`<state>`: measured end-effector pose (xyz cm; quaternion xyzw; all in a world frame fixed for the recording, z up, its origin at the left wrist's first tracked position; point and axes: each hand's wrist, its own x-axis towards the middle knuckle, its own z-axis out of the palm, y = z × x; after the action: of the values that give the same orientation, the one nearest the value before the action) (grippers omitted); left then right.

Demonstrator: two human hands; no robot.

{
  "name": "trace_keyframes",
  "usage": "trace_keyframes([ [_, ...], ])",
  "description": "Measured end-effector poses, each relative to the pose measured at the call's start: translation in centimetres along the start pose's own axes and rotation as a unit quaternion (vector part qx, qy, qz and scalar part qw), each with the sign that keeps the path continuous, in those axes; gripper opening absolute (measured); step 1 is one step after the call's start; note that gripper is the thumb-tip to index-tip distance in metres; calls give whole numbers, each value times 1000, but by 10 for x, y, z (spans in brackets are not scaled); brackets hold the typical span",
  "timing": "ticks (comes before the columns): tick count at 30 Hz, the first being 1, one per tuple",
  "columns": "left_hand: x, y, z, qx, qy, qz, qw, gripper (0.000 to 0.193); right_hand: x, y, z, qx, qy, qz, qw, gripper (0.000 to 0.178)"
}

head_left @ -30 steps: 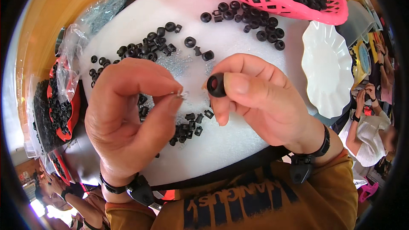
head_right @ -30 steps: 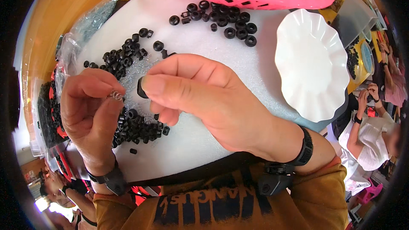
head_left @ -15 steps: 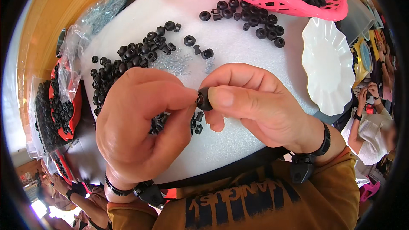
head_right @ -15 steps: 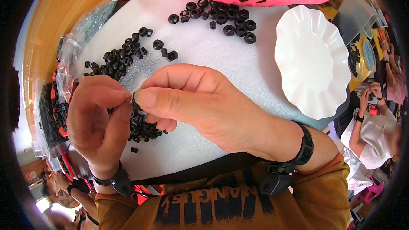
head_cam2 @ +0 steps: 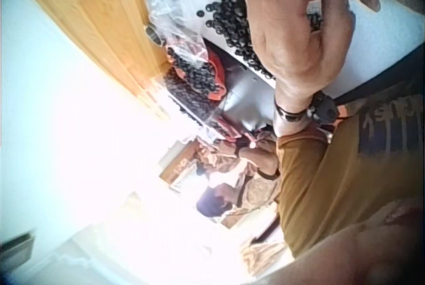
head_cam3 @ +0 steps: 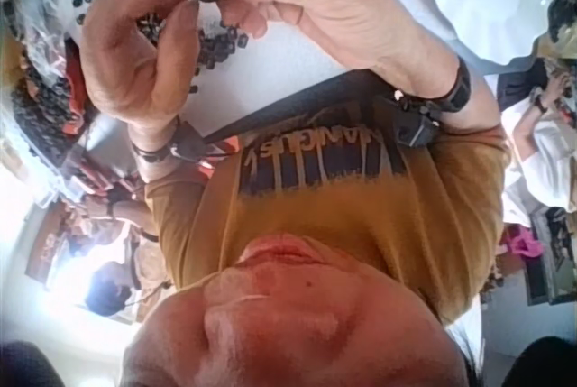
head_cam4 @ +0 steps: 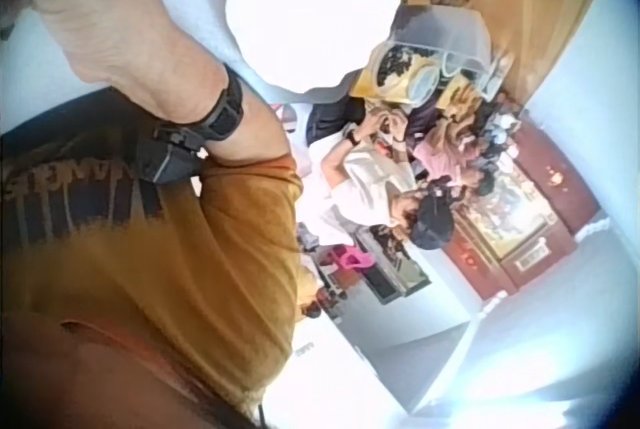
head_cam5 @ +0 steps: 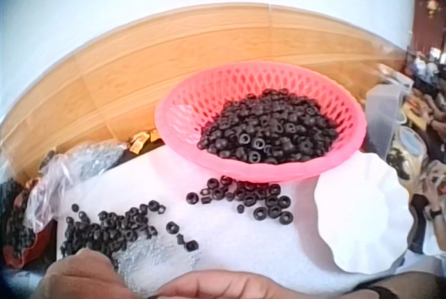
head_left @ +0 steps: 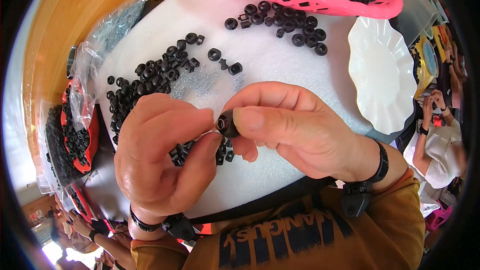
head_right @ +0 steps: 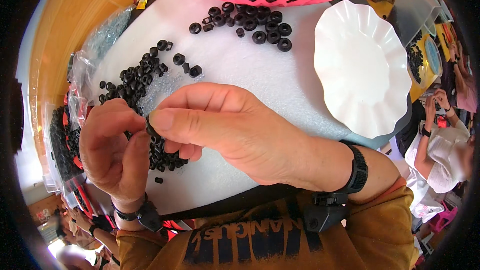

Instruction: Manually assembling small black plastic components by inserting plugs into caps.

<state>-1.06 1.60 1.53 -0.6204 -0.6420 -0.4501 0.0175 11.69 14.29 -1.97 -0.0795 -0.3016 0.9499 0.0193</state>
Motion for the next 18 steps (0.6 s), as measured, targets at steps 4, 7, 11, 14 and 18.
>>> trace_keyframes([
  [4,-3,-3,3,-20,11,17,1000,34,-2,0,2,13,-5,0,1000,23],
  [7,-2,-5,3,-4,0,50,999,33,-2,3,0,23,-25,1,999,22],
  [11,2,-7,-9,-45,-34,99,993,26,-7,-2,6,10,-57,79,995,20],
  [14,-3,0,1,-105,-9,97,990,22,-13,4,15,14,-113,97,989,19],
  [18,-2,3,-6,-145,61,2,988,16,-17,21,17,-111,-186,12,976,19],
])
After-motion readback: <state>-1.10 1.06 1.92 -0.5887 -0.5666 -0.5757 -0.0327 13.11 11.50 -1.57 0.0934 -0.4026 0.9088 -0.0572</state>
